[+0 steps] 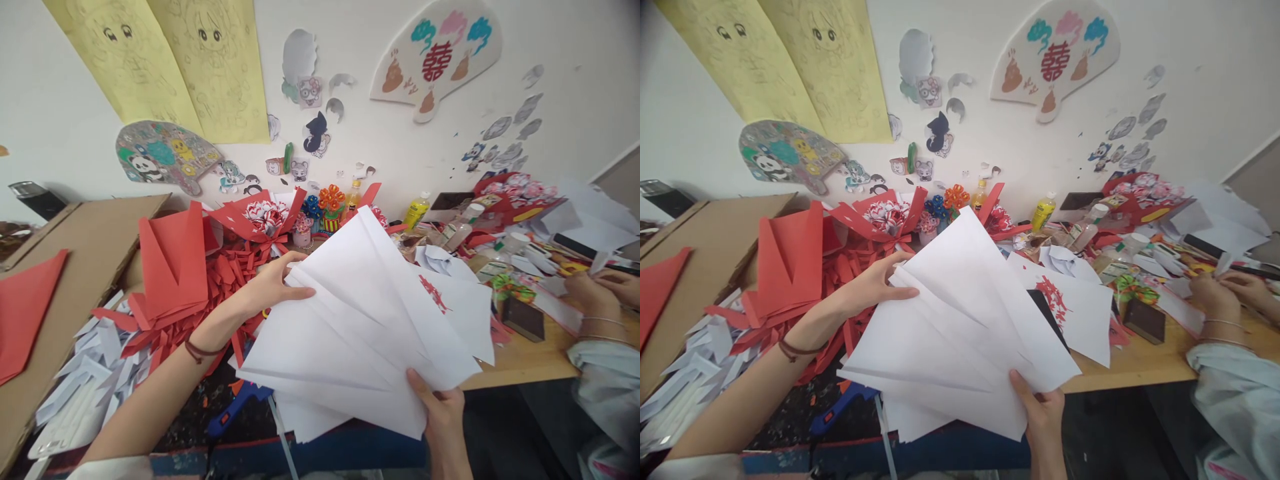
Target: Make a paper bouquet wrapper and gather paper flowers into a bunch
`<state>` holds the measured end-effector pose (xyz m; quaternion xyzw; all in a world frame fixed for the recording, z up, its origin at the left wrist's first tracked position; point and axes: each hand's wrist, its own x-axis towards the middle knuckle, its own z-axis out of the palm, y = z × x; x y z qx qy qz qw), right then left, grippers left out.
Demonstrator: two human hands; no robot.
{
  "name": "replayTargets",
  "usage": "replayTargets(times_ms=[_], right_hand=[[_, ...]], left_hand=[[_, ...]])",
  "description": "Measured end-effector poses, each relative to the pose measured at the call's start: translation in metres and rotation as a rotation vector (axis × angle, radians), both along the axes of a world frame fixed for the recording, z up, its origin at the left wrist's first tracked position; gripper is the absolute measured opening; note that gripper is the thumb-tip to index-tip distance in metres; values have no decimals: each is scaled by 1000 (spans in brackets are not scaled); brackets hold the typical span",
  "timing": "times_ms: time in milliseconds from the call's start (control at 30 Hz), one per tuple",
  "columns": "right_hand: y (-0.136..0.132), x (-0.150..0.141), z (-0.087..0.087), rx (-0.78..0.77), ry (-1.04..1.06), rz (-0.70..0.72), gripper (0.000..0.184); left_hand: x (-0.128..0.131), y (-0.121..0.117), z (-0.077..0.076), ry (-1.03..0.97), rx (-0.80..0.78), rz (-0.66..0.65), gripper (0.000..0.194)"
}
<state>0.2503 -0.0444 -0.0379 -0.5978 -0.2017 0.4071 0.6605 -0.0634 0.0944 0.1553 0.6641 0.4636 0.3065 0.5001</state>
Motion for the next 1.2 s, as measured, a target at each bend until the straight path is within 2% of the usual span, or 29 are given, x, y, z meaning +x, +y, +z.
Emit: replayTargets(times_ms=[133,300,433,600,767,900,967,1067,1133,1200], right_hand=[[-2,-10,9,44,-68,17,65],[-6,-23,28,39,-50,39,57],[-5,-25,36,7,19,22,58],[-5,-23,32,3,35,-11,66],[-3,-21,21,32,24,71,68],[5,-30,15,105,76,27,84],[7,-37,16,114,136,0,90],[7,-45,22,127,229,-11,87],[6,-48,27,162,271,15,80],[7,-51,32,203,303,61,75]], left_hand=[[2,2,-2,-17,-64,-18,67],[3,8,-11,36,8,27,69],[4,8,-4,30,6,2,68],[1,8,8,43,6,-93,64],[4,15,8,122,118,-27,61],[9,26,14,167,186,-13,62],[6,28,22,139,225,30,62],[-7,16,42,-4,301,190,61],[-22,-4,56,-86,378,295,52],[-40,-33,65,-86,479,392,41]])
